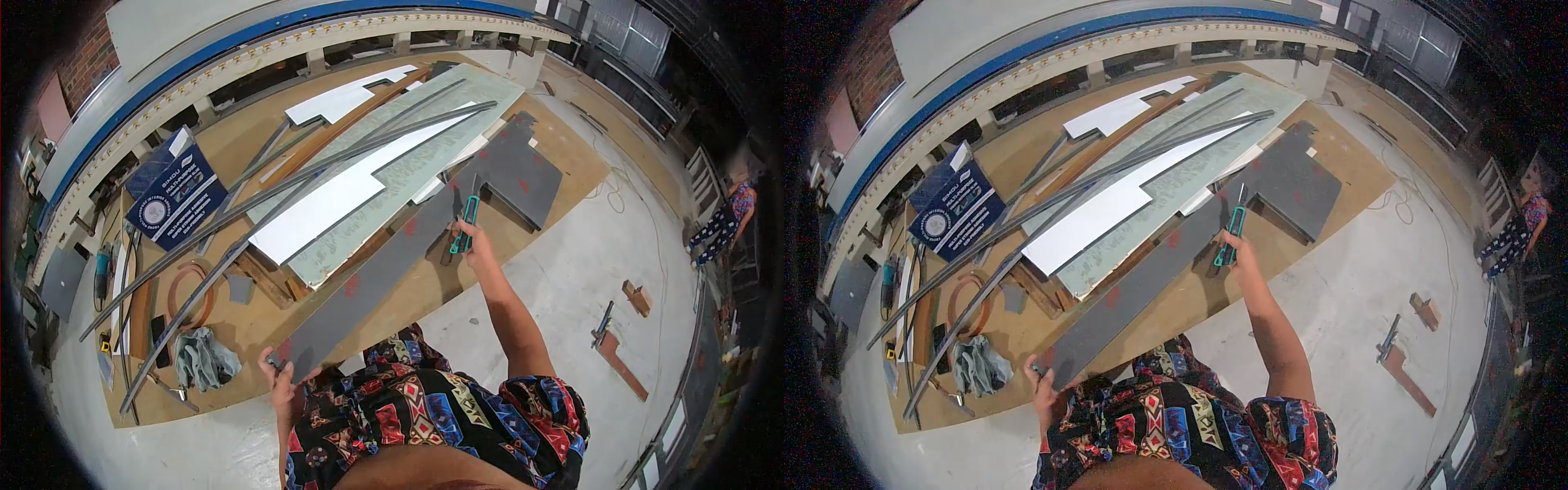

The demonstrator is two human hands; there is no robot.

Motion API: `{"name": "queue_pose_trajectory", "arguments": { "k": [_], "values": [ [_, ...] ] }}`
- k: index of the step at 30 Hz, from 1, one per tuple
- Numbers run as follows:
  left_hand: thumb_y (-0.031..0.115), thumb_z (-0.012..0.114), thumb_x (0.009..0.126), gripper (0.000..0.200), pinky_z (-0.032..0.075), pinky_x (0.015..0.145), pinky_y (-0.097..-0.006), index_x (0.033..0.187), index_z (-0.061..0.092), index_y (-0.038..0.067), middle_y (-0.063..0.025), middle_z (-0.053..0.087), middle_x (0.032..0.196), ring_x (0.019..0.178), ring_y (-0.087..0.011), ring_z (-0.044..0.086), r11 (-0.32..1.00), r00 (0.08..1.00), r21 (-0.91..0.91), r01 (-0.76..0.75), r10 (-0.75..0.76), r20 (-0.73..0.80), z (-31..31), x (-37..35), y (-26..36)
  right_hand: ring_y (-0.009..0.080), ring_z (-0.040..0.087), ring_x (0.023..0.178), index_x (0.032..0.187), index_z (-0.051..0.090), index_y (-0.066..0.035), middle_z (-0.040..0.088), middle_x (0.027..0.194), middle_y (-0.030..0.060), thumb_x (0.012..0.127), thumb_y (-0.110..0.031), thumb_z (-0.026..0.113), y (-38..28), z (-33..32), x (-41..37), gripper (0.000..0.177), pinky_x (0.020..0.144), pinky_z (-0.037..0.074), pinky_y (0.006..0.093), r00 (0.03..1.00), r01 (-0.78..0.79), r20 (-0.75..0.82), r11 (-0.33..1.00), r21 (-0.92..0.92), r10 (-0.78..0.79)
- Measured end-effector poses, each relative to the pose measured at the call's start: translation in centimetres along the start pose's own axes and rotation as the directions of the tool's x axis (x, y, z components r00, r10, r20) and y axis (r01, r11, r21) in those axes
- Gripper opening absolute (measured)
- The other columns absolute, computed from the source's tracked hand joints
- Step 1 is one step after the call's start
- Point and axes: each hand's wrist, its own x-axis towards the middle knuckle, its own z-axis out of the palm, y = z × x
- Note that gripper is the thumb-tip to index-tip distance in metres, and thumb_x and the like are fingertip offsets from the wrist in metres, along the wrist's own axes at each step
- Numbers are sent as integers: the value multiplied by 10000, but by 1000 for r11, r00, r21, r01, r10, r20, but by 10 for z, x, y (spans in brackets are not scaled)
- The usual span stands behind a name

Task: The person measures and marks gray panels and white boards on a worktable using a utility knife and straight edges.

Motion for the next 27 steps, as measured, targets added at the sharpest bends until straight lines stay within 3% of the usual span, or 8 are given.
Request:
{"name": "queue_pose_trajectory", "arguments": {
  "k": [2,8,11,14,20,23,27],
  "values": [
    [148,539,802,523,544,674,-437,1226,237,199,-144,401,1213,1108,-335,450,999,999,16,39,-39,34,2,3,-7,136,537,690,865,574,-76,560,767,12,773,-224,618,-1,4,-6,180,579,437,287,996,-46,-82,999,-30,43],
    [80,513,827,512,545,593,-381,1212,195,191,-159,440,1106,753,-294,593,988,972,26,155,-157,177,6,17,-17,142,548,733,878,581,-64,571,768,21,771,-236,622,6,-2,-5,207,609,437,284,999,4,-40,1000,14,-4],
    [81,518,833,509,528,548,-361,1205,189,191,-167,450,1066,616,-269,583,961,949,91,262,-274,155,17,19,-19,132,536,683,879,553,-54,561,752,16,780,-169,621,2,1,-8,166,609,418,263,997,-40,-62,996,78,45],
    [86,528,831,509,508,512,-349,1197,192,197,-169,450,1038,630,-268,582,952,929,77,295,-305,211,9,28,-46,134,540,726,897,548,-49,564,783,22,782,-165,618,-2,6,-15,178,639,427,266,995,9,-96,999,42,-5],
    [86,544,820,523,507,496,-355,1196,190,171,-183,444,1026,609,-271,575,944,932,108,310,-325,162,0,35,-63,150,561,772,950,545,-22,578,839,53,777,-205,628,11,-6,-9,265,628,479,304,997,35,-72,998,44,-32],
    [101,552,820,545,511,480,-351,1213,177,144,-203,438,1060,582,-275,583,917,925,189,350,-371,88,0,45,-57,147,562,761,966,544,-12,580,848,57,791,-201,610,9,-8,-13,266,628,487,301,999,-27,-30,999,34,28],
    [132,560,828,574,506,437,-338,1237,159,101,-224,435,1106,552,-260,596,882,915,326,340,-391,103,-2,59,-49,152,566,747,969,540,-1,579,843,61,802,-194,594,8,-3,-18,261,629,487,297,999,15,-44,999,36,-14]
  ]
}}
